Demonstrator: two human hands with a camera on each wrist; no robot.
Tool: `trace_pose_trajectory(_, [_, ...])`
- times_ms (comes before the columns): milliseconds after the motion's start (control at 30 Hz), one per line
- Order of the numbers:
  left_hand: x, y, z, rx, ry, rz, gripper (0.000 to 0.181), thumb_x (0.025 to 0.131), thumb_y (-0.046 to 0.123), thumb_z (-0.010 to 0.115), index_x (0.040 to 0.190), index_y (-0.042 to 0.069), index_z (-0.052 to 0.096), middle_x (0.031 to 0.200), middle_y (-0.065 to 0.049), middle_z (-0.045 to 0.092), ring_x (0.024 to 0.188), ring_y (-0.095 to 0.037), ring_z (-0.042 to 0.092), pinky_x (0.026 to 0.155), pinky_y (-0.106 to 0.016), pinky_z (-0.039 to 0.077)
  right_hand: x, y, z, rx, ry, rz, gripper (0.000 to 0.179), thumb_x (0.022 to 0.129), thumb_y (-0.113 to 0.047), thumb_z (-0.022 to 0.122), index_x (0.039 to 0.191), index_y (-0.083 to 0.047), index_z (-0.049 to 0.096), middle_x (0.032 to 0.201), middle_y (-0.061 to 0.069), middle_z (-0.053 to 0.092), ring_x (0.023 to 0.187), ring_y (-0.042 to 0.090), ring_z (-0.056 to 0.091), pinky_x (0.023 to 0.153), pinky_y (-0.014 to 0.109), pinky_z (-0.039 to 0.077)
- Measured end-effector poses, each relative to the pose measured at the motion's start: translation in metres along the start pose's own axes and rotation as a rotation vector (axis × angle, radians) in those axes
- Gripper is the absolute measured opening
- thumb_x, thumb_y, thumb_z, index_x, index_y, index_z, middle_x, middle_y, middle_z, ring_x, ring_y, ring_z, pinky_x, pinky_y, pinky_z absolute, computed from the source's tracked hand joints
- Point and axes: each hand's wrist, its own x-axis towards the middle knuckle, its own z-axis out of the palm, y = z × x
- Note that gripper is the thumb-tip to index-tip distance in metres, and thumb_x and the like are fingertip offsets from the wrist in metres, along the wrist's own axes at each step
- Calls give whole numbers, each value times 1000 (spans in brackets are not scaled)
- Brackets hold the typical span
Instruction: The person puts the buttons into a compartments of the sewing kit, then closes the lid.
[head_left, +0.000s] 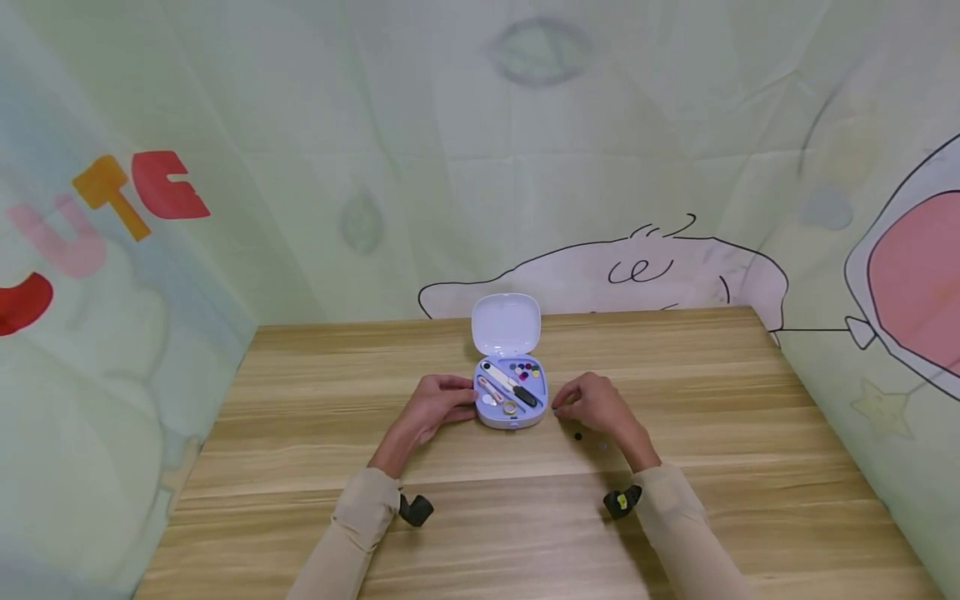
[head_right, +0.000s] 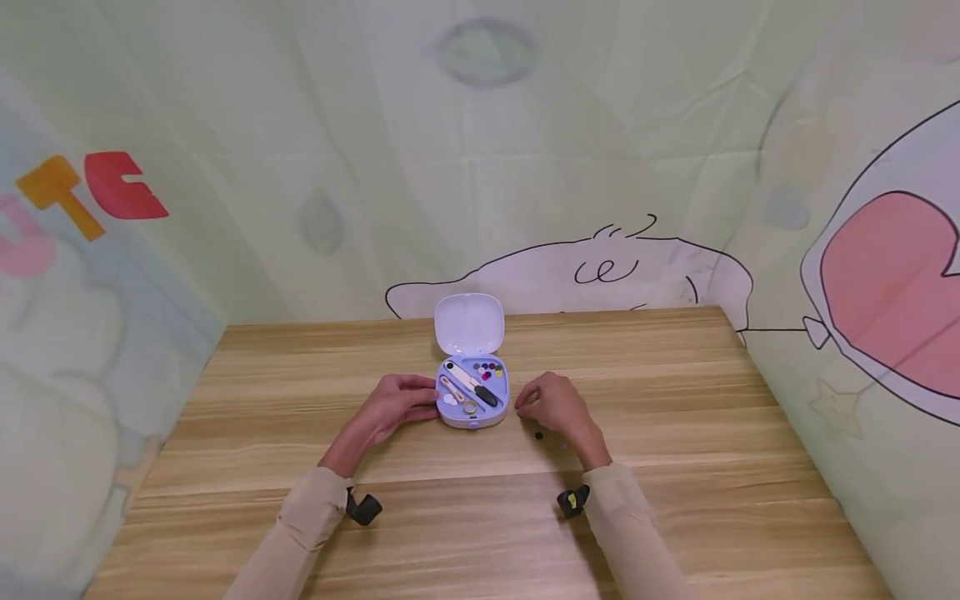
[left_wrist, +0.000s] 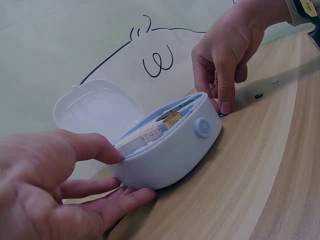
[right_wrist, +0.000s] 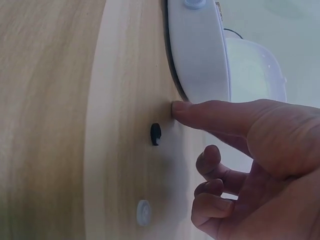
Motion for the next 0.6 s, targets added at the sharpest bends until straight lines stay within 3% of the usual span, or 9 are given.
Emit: trace_pose_trajectory(600, [0,-1,0,4,8,-4,32,96,-7,68,126,-15,59,118,-26,64,94,-24,71,87,-38,64,2,-5,0,-32,-34,31,5,89,-8,80,85,-9,76,80,1,67,74,18,59,63,27,52])
